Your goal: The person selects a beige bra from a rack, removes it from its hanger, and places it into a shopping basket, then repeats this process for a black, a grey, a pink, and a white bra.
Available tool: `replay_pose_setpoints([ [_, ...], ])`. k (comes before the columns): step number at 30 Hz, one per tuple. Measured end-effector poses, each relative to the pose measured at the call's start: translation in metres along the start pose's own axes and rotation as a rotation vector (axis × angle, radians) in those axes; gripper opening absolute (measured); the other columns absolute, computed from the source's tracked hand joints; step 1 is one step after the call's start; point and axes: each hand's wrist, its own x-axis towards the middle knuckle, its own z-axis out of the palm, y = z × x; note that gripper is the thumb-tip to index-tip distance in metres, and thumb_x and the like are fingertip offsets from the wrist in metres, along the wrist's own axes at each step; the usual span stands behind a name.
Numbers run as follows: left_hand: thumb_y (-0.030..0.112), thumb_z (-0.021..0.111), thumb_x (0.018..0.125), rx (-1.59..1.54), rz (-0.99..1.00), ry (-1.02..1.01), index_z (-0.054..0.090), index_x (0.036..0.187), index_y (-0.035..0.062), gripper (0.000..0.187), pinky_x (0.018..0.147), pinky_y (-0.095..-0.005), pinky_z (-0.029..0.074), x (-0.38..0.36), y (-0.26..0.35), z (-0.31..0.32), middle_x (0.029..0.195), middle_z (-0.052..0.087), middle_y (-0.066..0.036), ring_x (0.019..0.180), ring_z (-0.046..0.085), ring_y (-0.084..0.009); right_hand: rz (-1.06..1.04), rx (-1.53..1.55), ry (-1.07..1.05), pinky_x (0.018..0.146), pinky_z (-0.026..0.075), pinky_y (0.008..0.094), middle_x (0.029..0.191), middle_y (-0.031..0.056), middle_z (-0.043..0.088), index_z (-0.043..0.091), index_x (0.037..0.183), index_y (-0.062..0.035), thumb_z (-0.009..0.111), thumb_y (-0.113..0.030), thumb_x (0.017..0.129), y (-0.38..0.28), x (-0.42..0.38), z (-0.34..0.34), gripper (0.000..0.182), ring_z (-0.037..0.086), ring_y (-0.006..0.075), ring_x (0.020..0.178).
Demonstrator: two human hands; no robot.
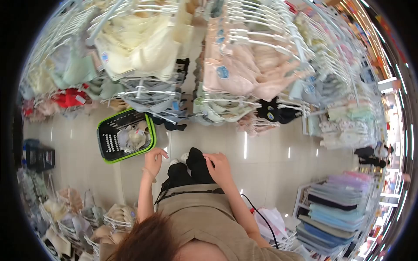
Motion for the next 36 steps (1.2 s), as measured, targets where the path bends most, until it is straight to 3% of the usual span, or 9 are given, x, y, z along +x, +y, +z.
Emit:
replay_pose_setpoints([
  [3, -0.008, 0.050, 0.075, -0.004, -0.003, -0.079, 0.065, 0.073, 0.0011, 0.018, 0.075, -0.0354, 0.048, 0.001, 0.007, 0.014, 0.079, 0.065, -0.014, 0.080, 0.063, -0.0303, 0.165, 0.052, 0.043, 0.096, 0.042, 0.0466, 0.091, 0.0106, 0.070, 0.067, 0.099, -0.0040, 0.055, -0.008, 0.092, 0.002, -0.027, -0.002, 0.015, 0.063, 0.0315, 0.087],
  [6, -0.007, 0.053, 0.074, 0.003, -0.001, -0.157, 0.065, 0.073, 0.0018, 0.015, 0.076, -0.0360, 0.048, -0.004, 0.009, 0.030, 0.081, 0.065, -0.014, 0.082, 0.063, -0.0319, 0.189, 0.064, 0.110, 0.101, 0.039, 0.0495, 0.091, 0.0099, 0.070, 0.067, 0.100, -0.0050, 0.054, -0.008, 0.092, 0.004, -0.041, -0.014, 0.015, 0.064, 0.0314, 0.087],
  [13, -0.007, 0.056, 0.072, 0.062, 0.058, -0.219, 0.064, 0.073, 0.0017, 0.011, 0.076, -0.0353, 0.049, 0.005, 0.036, 0.081, 0.081, 0.065, -0.013, 0.081, 0.064, -0.0316, 0.195, 0.104, 0.282, 0.100, 0.039, 0.0489, 0.091, 0.0094, 0.070, 0.067, 0.101, -0.0048, 0.054, -0.007, 0.092, 0.060, -0.056, -0.050, 0.016, 0.064, 0.0309, 0.088],
  [19, -0.006, 0.056, 0.075, 0.076, 0.024, -0.070, 0.062, 0.075, 0.0007, 0.009, 0.077, -0.0331, 0.049, 0.017, 0.074, 0.166, 0.078, 0.066, -0.012, 0.081, 0.065, -0.0268, 0.162, 0.125, 0.291, 0.100, 0.041, 0.0467, 0.089, 0.0095, 0.070, 0.067, 0.100, -0.0043, 0.055, -0.007, 0.091, 0.127, -0.069, -0.120, 0.015, 0.064, 0.0306, 0.087],
  [20, -0.007, 0.054, 0.076, 0.084, -0.019, -0.087, 0.064, 0.077, -0.0007, 0.012, 0.079, -0.0310, 0.049, 0.017, 0.083, 0.184, 0.079, 0.068, -0.010, 0.081, 0.067, -0.0227, 0.153, 0.116, 0.320, 0.097, 0.043, 0.0444, 0.088, 0.0097, 0.069, 0.067, 0.100, -0.0040, 0.055, -0.006, 0.091, 0.140, -0.074, -0.134, 0.015, 0.064, 0.0302, 0.086],
  [25, -0.004, 0.049, 0.084, 0.011, 0.094, -0.237, 0.065, 0.082, 0.0000, 0.017, 0.079, -0.0310, 0.048, 0.015, 0.136, 0.291, 0.082, 0.068, -0.010, 0.083, 0.065, -0.0227, 0.226, 0.089, 0.422, 0.086, 0.048, 0.0374, 0.087, 0.0109, 0.070, 0.067, 0.100, -0.0028, 0.055, -0.006, 0.091, 0.206, -0.113, -0.198, 0.015, 0.065, 0.0291, 0.085],
  [27, -0.002, 0.049, 0.085, 0.042, 0.179, -0.309, 0.065, 0.085, 0.0000, 0.016, 0.080, -0.0344, 0.048, 0.011, 0.161, 0.323, 0.085, 0.067, -0.014, 0.083, 0.065, -0.0288, 0.263, 0.065, 0.465, 0.080, 0.050, 0.0341, 0.088, 0.0117, 0.070, 0.067, 0.099, -0.0014, 0.055, -0.007, 0.091, 0.225, -0.130, -0.218, 0.015, 0.066, 0.0283, 0.086],
  [30, 0.000, 0.049, 0.088, 0.016, 0.142, -0.400, 0.065, 0.091, 0.0001, 0.017, 0.079, -0.0341, 0.049, 0.010, 0.175, 0.351, 0.088, 0.068, -0.014, 0.084, 0.066, -0.0275, 0.387, 0.178, 0.508, 0.084, 0.047, 0.0406, 0.087, 0.0123, 0.069, 0.067, 0.097, -0.0025, 0.056, -0.007, 0.090, 0.244, -0.147, -0.237, 0.014, 0.063, 0.0328, 0.085],
  [36, 0.003, 0.050, 0.091, -0.108, 0.032, -0.456, 0.066, 0.099, 0.0007, 0.018, 0.078, -0.0304, 0.050, 0.031, 0.173, 0.374, 0.086, 0.070, -0.010, 0.084, 0.067, -0.0184, 0.425, 0.169, 0.586, 0.080, 0.047, 0.0391, 0.087, 0.0128, 0.069, 0.068, 0.097, -0.0017, 0.057, -0.007, 0.089, 0.268, -0.157, -0.251, 0.014, 0.063, 0.0320, 0.084],
])
